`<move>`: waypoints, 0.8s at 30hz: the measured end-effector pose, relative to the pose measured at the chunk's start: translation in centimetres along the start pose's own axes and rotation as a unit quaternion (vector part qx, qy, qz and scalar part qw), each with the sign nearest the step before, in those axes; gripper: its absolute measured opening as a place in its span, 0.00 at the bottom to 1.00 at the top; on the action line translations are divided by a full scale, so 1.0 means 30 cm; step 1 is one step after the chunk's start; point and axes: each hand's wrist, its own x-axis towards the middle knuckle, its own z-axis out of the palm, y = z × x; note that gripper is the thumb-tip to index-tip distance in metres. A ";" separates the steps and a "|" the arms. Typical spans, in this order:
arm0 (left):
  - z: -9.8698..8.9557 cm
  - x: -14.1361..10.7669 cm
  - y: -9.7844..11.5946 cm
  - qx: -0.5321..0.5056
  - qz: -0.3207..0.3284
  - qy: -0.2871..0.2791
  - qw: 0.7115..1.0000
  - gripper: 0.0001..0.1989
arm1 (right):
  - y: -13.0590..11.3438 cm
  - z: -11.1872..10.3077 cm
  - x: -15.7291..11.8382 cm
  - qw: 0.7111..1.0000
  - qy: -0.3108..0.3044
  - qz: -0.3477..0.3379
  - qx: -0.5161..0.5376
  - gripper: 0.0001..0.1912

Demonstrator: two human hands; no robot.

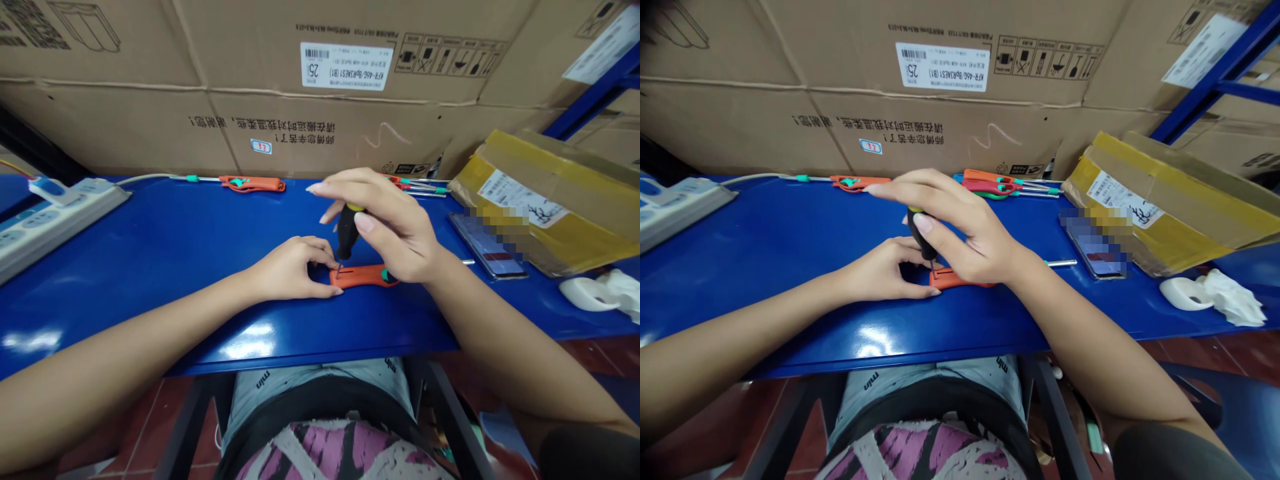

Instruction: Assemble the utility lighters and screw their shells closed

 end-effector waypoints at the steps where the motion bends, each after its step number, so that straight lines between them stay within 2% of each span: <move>1: 0.000 0.000 0.000 -0.001 0.001 -0.002 1.000 0.13 | 0.000 0.001 -0.001 1.000 -0.006 0.003 0.005 0.21; 6: 0.002 -0.002 0.001 0.006 -0.008 0.013 1.000 0.13 | 0.011 0.002 -0.004 1.000 0.006 -0.016 -0.021 0.19; 12: 0.000 0.000 0.000 0.000 -0.004 -0.004 1.000 0.14 | -0.017 -0.011 0.001 0.998 -0.044 0.028 0.034 0.25; 17: 0.003 0.000 -0.003 0.006 -0.039 -0.003 0.999 0.16 | -0.010 0.009 -0.003 1.000 0.005 -0.003 -0.011 0.21; 20: 0.001 0.000 0.000 -0.006 -0.024 -0.006 1.000 0.15 | -0.011 0.009 0.001 1.000 0.007 -0.021 0.004 0.19; 24: -0.003 -0.001 0.000 -0.013 -0.009 -0.012 1.000 0.14 | -0.036 0.005 0.005 0.999 0.002 -0.005 0.034 0.19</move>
